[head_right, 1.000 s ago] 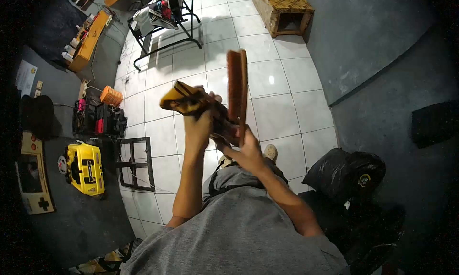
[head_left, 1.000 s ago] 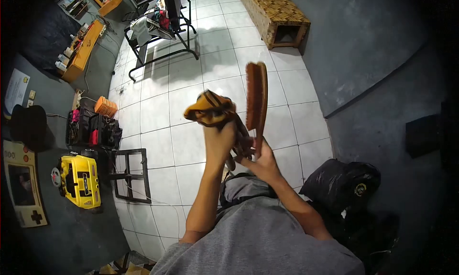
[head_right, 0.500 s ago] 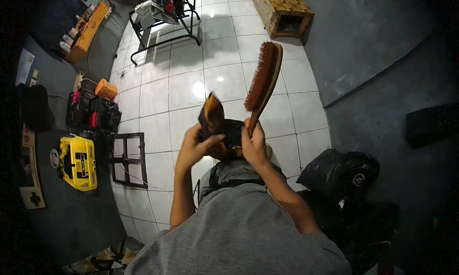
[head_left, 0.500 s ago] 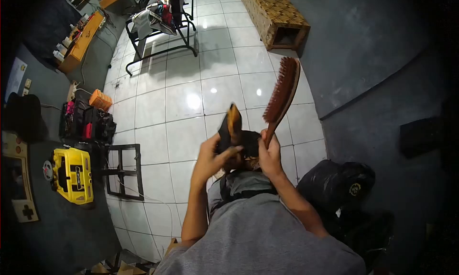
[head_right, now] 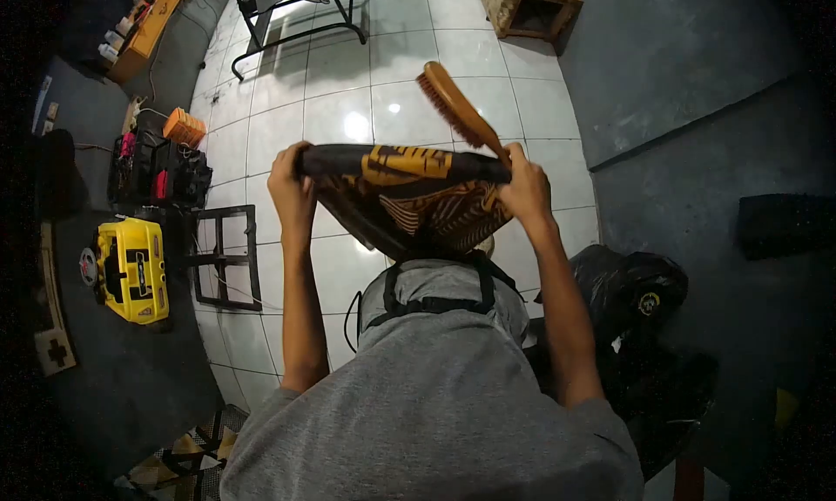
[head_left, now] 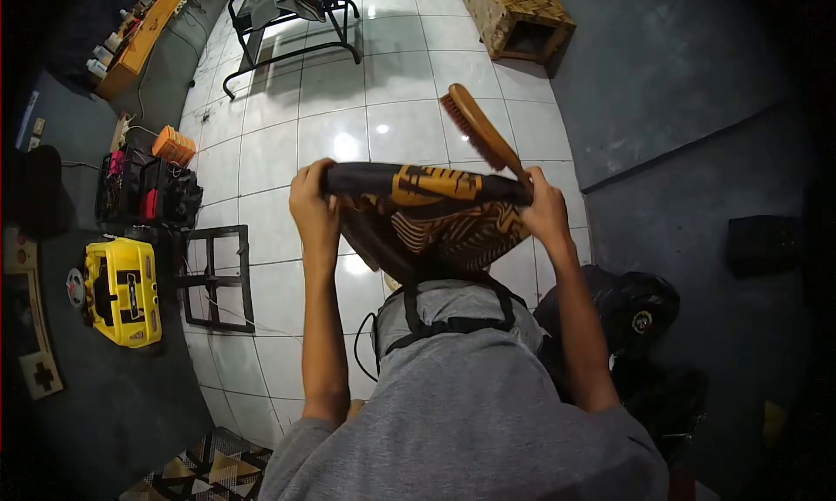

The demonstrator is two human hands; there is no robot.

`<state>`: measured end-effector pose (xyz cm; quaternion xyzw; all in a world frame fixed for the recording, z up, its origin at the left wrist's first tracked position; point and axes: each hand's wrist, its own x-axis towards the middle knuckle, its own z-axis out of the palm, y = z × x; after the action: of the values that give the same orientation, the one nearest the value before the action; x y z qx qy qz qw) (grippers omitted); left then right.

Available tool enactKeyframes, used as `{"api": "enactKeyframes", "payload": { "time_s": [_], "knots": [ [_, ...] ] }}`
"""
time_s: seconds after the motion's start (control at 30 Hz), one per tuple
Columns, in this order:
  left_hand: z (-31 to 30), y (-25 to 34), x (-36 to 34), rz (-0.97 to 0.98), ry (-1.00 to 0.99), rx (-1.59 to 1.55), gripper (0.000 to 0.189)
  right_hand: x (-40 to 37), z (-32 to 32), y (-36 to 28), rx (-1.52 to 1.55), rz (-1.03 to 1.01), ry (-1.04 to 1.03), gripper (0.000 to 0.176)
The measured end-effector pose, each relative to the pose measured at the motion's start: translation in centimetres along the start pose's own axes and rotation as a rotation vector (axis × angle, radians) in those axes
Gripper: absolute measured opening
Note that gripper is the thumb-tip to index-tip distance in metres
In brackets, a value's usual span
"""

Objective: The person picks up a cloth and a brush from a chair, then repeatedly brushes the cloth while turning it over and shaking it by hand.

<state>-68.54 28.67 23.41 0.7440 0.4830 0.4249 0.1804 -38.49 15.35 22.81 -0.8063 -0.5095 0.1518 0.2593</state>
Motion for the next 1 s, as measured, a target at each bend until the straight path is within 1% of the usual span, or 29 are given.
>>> {"api": "enactKeyframes", "payload": {
  "time_s": [0.03, 0.07, 0.13, 0.17, 0.2, 0.23, 0.27, 0.3, 0.33, 0.37, 0.4, 0.43, 0.47, 0.5, 0.53, 0.57, 0.6, 0.63, 0.67, 0.7, 0.73, 0.77, 0.8, 0.87, 0.93, 0.97, 1.0],
  "knots": [
    [0.5, -1.1, 0.4, 0.019, -0.014, -0.040, 0.040, 1.1, 0.4, 0.8, -0.081, -0.037, -0.019, 0.030],
    [1.0, -2.3, 1.1, 0.019, -0.015, -0.041, 0.040, 2.4, 0.4, 1.4, -0.082, -0.036, -0.018, 0.030],
    [2.0, -4.0, 2.6, 0.026, -0.102, 0.002, 0.039, 4.6, 0.5, 2.2, -0.187, -0.192, 0.122, 0.029],
    [1.2, -3.2, 3.9, 0.128, -0.070, -0.033, 0.037, 4.9, -0.6, 0.6, -0.188, -0.195, 0.188, 0.028],
    [-0.1, -1.8, 5.3, 0.132, -0.026, -0.002, 0.038, 5.1, -2.7, -1.8, -0.190, -0.195, 0.254, 0.027],
    [-1.8, 0.2, 6.4, 0.191, 0.065, 0.049, 0.040, 5.0, -4.6, -3.4, -0.079, -0.287, 0.346, 0.028],
    [-4.1, 3.1, 7.4, 0.138, 0.028, 0.172, 0.043, 4.8, -6.2, -4.7, 0.032, -0.374, 0.434, 0.028],
    [-5.6, 4.7, 7.7, 0.249, 0.168, -0.024, 0.042, 4.1, -7.6, -6.2, 0.116, -0.329, 0.497, 0.030],
    [-7.2, 7.4, 7.4, 0.172, 0.209, -0.084, 0.040, 3.2, -8.3, -7.0, 0.198, -0.285, 0.558, 0.032],
    [-7.2, 8.0, 6.8, 0.239, 0.315, -0.241, 0.039, 2.6, -8.2, -6.1, 0.197, -0.332, 0.635, 0.031],
    [-6.8, 7.8, 6.0, 0.419, 0.461, -0.122, 0.044, 2.0, -7.6, -4.8, 0.198, -0.380, 0.716, 0.033],
    [-4.9, 7.7, 4.8, 0.465, 0.433, -0.397, 0.048, 0.6, -6.0, -3.9, 0.929, -0.271, 0.628, 0.029],
    [-2.8, 6.8, 3.0, 0.509, 0.402, -0.671, 0.051, -0.8, -3.6, -1.3, 1.541, -0.299, 0.327, 0.024],
    [-1.6, 3.7, -0.4, 0.248, 0.200, -0.359, 0.055, -2.6, -2.5, -1.5, 0.703, 0.098, 0.358, 0.021],
    [0.0, 1.9, -3.9, 0.128, -0.032, -0.002, 0.051, -4.5, -0.1, 0.9, 0.193, -0.249, 0.304, 0.013],
    [2.5, -2.0, -7.9, -0.039, -0.283, -0.053, 0.043, -5.0, 3.6, 2.9, 0.170, -0.295, 0.279, 0.011],
    [4.5, -7.1, -13.9, -0.178, -0.643, 0.162, 0.036, -7.2, 7.3, 7.1, 0.020, -0.138, 0.000, 0.021],
    [5.0, -11.0, -19.3, -0.299, -1.019, 0.344, 0.030, -9.8, 8.5, 6.8, -0.094, 0.126, -0.303, 0.026],
    [4.3, -12.4, -23.5, -0.277, -0.975, 0.307, 0.027, -11.9, 11.5, 10.6, -0.309, 0.100, -0.470, 0.035],
    [2.3, -10.3, -22.7, -0.415, -1.079, 0.278, 0.026, -14.3, 12.4, 12.9, -0.346, 0.214, -0.556, 0.042],
    [1.1, -9.9, -22.7, -0.471, -0.986, 0.171, 0.027, -14.3, 11.0, 12.2, -0.303, 0.310, -0.749, 0.041],
    [0.3, -9.2, -21.7, -0.507, -1.036, 0.136, 0.030, -13.8, 10.8, 12.5, -0.215, 0.285, -0.793, 0.031],
    [0.6, -9.7, -21.8, -0.542, -1.075, 0.177, 0.027, -13.5, 10.6, 12.5, -0.216, 0.286, -0.795, 0.031],
    [1.9, -9.7, -19.5, -0.538, -1.102, 0.417, 0.027, -10.7, 9.9, 11.9, -0.152, 0.298, -0.625, 0.031],
    [3.8, -10.3, -16.1, -0.302, -0.747, 0.419, 0.032, -7.5, 8.2, 9.8, -0.172, 0.178, -0.257, 0.027],
    [3.6, -8.0, -11.4, -0.394, -0.786, 0.388, 0.040, -5.4, 7.8, 9.8, -0.166, 0.229, -0.235, 0.032],
    [4.4, -7.8, -8.7, -0.382, -0.658, 0.410, 0.041, -3.3, 5.9, 7.5, -0.147, 0.241, -0.168, 0.036]
  ]
}}
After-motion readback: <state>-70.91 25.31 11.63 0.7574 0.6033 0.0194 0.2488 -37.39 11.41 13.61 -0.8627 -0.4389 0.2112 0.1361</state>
